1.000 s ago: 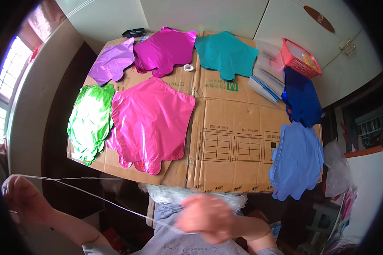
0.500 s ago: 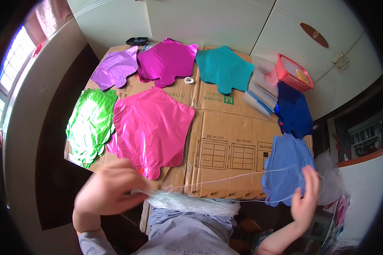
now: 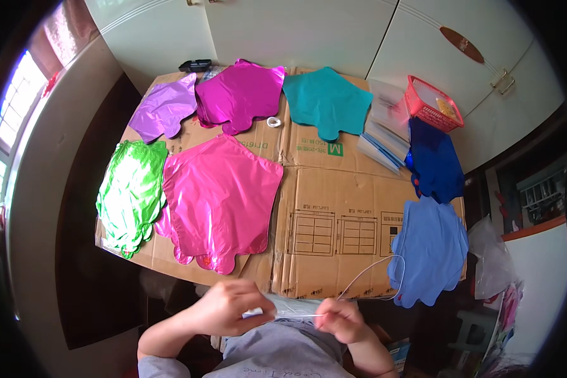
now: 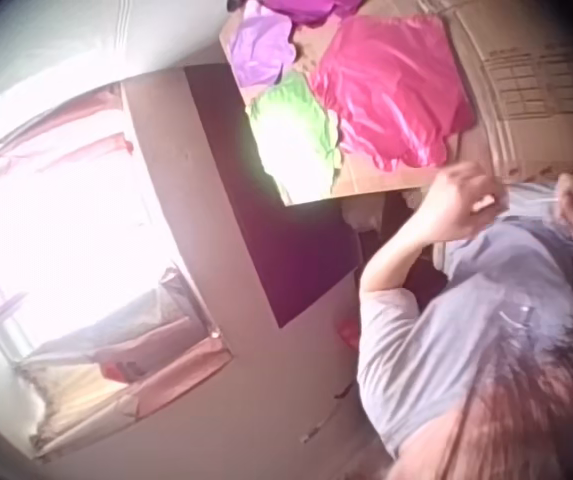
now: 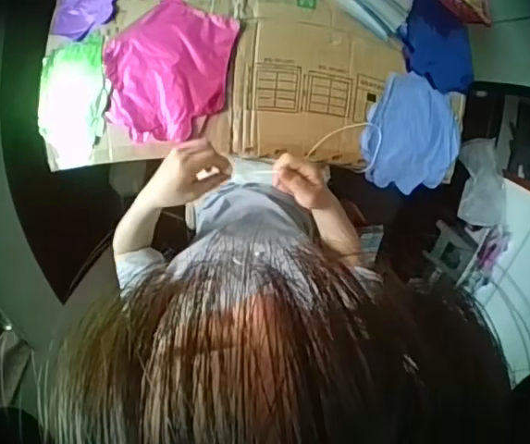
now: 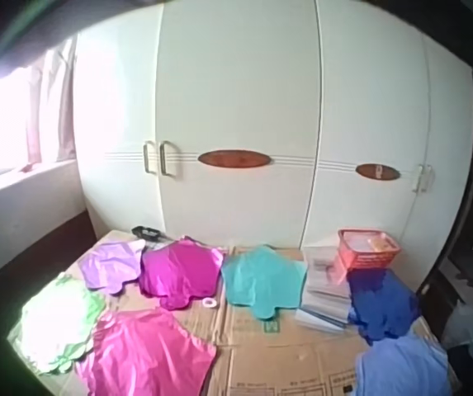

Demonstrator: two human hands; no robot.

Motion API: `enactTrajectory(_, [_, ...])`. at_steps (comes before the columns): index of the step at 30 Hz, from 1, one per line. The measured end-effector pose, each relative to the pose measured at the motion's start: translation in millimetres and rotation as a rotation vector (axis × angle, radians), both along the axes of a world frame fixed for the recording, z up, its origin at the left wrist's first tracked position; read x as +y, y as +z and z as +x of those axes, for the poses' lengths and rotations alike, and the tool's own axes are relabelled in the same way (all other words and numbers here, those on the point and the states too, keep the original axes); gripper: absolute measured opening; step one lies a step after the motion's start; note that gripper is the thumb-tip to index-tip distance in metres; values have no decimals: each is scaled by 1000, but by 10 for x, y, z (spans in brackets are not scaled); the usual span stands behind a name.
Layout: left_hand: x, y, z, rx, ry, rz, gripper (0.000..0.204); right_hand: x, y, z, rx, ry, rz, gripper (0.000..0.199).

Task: Assembling colorful plastic foil shapes with white fibrous material and white string on a box-based workbench.

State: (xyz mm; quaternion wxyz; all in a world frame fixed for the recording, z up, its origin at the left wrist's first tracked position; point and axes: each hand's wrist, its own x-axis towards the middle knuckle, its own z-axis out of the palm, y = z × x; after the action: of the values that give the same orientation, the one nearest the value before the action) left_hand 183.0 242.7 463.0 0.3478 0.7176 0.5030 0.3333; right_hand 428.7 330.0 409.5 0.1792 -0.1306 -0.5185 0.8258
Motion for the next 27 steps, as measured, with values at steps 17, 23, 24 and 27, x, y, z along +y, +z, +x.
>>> enactTrajectory(17, [-507,-590,496,-881,275,-129,11,-523,-214,-211,-120,-68,680,8])
enactTrajectory(23, [-486,-600,491,-664,98,-86,7,-459,-170,-219,-257,-201,604,6])
enactTrajectory(24, [-521,-617,497,-805,179,-91,9,-527,-238,-220,-295,-127,615,4])
enactTrajectory(27, [-436,-549,435,-130,296,92,9,-648,-215,-204,-114,-61,719,6])
